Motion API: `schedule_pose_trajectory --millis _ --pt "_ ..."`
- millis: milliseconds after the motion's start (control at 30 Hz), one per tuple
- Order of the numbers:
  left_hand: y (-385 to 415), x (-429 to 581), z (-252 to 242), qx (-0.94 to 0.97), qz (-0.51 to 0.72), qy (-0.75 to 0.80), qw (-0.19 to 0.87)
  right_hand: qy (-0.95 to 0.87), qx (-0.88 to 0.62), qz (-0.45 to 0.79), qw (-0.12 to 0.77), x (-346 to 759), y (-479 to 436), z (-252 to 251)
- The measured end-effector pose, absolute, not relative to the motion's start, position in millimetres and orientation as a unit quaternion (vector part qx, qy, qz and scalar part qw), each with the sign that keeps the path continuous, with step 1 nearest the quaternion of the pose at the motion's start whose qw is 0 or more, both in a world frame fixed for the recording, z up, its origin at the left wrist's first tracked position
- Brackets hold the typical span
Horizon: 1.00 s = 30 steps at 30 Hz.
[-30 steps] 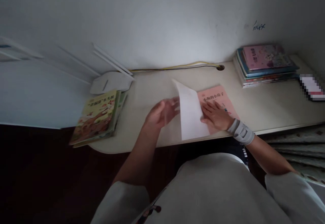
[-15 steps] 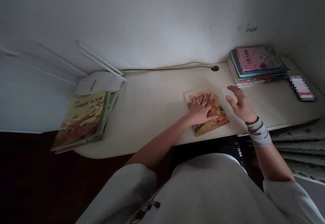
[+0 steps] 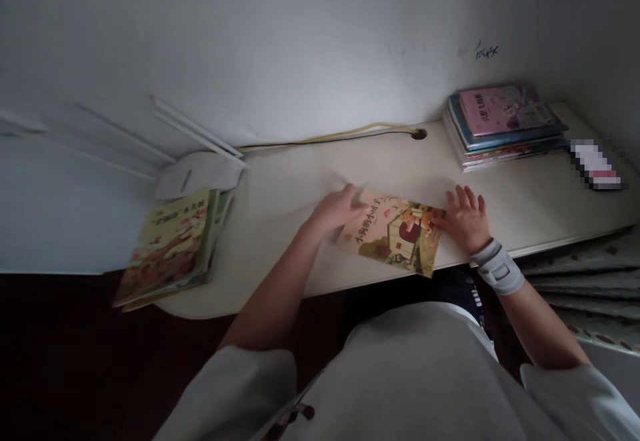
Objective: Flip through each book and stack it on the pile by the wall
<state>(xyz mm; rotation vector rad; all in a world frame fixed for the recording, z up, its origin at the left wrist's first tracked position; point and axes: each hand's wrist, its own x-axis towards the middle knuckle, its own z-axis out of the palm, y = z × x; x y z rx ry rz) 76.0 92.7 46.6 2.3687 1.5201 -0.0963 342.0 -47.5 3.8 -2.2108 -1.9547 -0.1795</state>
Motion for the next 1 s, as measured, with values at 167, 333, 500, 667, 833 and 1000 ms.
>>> schedule_pose_trajectory --millis 167,333,500,667,833,1000 --pt "71 33 31 0.762 0.046 0.590 0.261 -0.666 -0.742 -0.023 0.072 336 5 13" --pt "97 34 20 0.726 0.129 0.602 0.305 -0.676 -0.728 0.057 0.097 338 37 17" --pt "118 45 18 0.735 0.169 0.592 0.284 -0.639 -0.751 0.081 0.147 337 43 16" --pt "110 46 18 0.746 0.179 0.590 0.251 -0.628 -0.753 0.121 0.157 328 49 14" --pt "106 47 15 0.746 0.145 0.620 0.194 -0.651 -0.739 0.088 0.152 316 58 13" --pt "96 55 22 0.762 0.107 0.630 0.107 -0.668 -0.724 0.044 0.164 308 57 9"
